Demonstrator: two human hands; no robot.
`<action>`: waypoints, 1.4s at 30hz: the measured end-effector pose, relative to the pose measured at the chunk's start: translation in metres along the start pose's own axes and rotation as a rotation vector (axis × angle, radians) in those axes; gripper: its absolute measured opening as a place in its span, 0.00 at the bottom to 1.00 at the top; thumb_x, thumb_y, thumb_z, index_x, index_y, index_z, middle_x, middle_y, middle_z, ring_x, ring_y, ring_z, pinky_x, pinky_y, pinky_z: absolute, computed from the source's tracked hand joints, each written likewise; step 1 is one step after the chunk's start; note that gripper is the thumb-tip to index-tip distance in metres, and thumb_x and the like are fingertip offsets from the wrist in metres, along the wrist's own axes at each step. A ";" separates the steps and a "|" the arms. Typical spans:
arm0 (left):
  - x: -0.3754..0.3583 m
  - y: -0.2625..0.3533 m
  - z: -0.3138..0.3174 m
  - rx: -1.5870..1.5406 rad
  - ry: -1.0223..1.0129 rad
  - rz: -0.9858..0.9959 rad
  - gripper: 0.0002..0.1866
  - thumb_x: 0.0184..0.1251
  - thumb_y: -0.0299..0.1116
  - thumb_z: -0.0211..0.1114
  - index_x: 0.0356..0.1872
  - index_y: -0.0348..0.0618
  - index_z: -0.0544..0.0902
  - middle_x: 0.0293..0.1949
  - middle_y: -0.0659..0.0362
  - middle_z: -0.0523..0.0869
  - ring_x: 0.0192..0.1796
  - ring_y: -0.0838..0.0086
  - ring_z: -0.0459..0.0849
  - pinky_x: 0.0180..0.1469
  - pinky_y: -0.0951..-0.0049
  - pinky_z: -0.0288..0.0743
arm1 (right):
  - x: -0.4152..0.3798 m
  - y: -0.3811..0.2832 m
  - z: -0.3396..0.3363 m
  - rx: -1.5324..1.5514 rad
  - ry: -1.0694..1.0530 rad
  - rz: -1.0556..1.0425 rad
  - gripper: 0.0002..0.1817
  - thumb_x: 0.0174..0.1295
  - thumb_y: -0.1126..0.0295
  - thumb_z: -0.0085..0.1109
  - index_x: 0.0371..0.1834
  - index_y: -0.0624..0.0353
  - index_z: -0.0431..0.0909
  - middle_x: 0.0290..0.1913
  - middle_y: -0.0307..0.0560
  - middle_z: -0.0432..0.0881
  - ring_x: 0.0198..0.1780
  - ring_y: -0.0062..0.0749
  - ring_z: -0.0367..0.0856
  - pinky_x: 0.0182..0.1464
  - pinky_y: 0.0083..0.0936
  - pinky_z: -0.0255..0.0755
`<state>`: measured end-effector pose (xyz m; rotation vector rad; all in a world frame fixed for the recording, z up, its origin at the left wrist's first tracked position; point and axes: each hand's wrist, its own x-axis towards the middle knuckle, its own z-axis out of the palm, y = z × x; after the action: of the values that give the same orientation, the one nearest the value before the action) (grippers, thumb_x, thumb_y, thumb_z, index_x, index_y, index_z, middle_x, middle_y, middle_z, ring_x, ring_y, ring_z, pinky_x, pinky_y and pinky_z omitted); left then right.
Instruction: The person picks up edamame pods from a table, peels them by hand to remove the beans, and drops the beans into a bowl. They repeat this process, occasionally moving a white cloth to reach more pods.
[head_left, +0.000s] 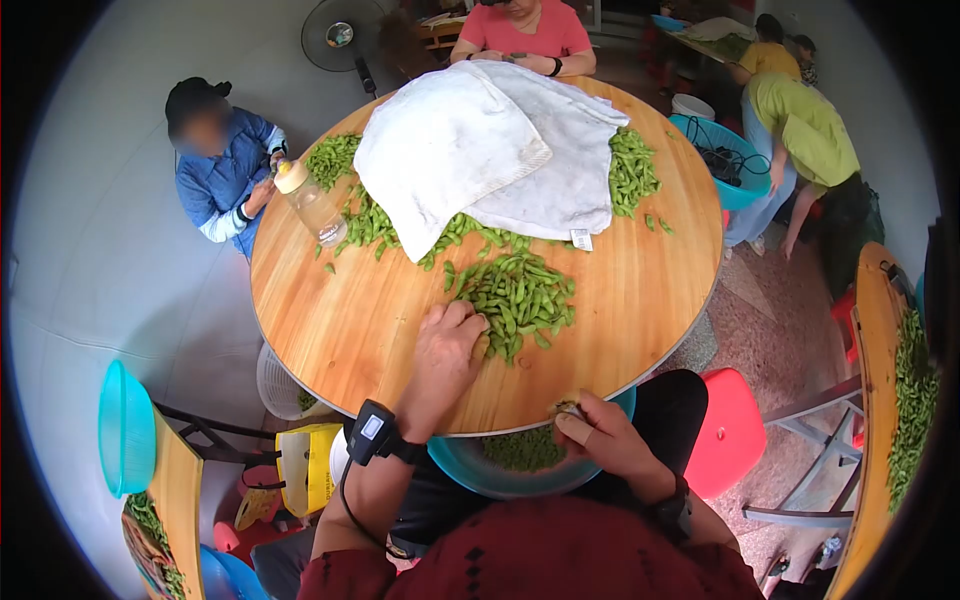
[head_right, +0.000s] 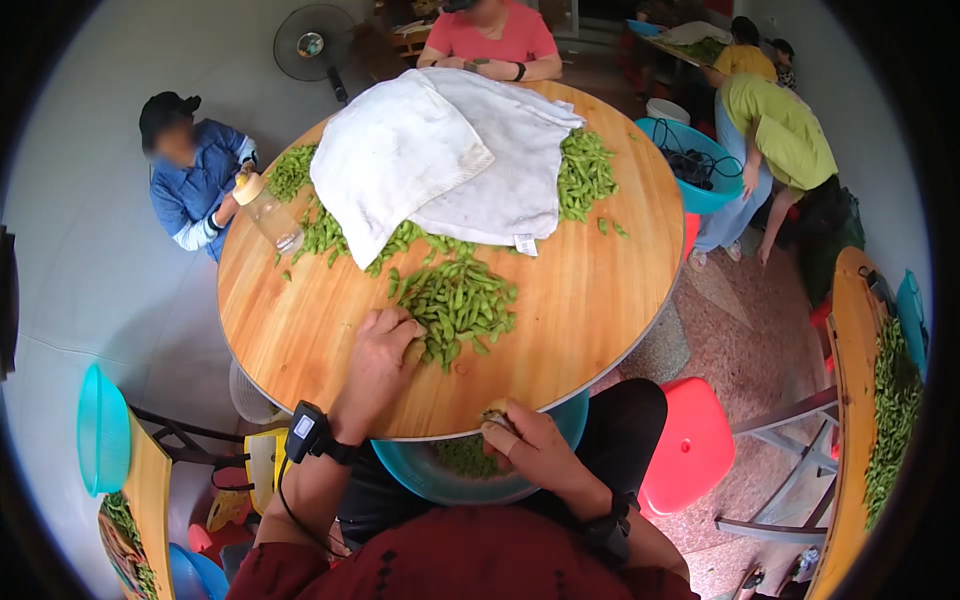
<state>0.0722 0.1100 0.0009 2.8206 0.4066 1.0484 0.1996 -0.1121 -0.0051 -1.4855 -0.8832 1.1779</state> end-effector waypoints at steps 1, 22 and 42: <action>-0.003 0.003 0.001 0.000 -0.002 0.008 0.10 0.53 0.21 0.64 0.38 0.38 0.81 0.33 0.51 0.80 0.37 0.57 0.79 0.40 0.66 0.75 | 0.003 0.003 0.002 0.007 -0.009 -0.038 0.10 0.69 0.65 0.52 0.45 0.61 0.73 0.27 0.39 0.79 0.25 0.18 0.77 0.26 0.17 0.69; -0.044 0.079 -0.013 -0.683 -0.057 -0.385 0.13 0.70 0.25 0.55 0.52 0.39 0.79 0.41 0.52 0.83 0.41 0.67 0.82 0.44 0.72 0.75 | 0.011 -0.009 0.016 0.351 -0.121 -0.018 0.11 0.72 0.66 0.47 0.52 0.60 0.68 0.34 0.41 0.80 0.26 0.19 0.77 0.24 0.15 0.67; -0.072 0.091 -0.023 -1.906 -0.225 -0.989 0.15 0.75 0.33 0.54 0.58 0.43 0.79 0.27 0.69 0.73 0.23 0.87 0.65 0.24 0.85 0.57 | 0.003 -0.014 0.017 0.834 -0.372 0.229 0.13 0.69 0.69 0.48 0.55 0.54 0.68 0.24 0.42 0.74 0.14 0.21 0.64 0.14 0.17 0.55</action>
<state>0.0242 0.0023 -0.0096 0.7756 0.3406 0.3317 0.1841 -0.1020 0.0077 -0.7013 -0.3556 1.7490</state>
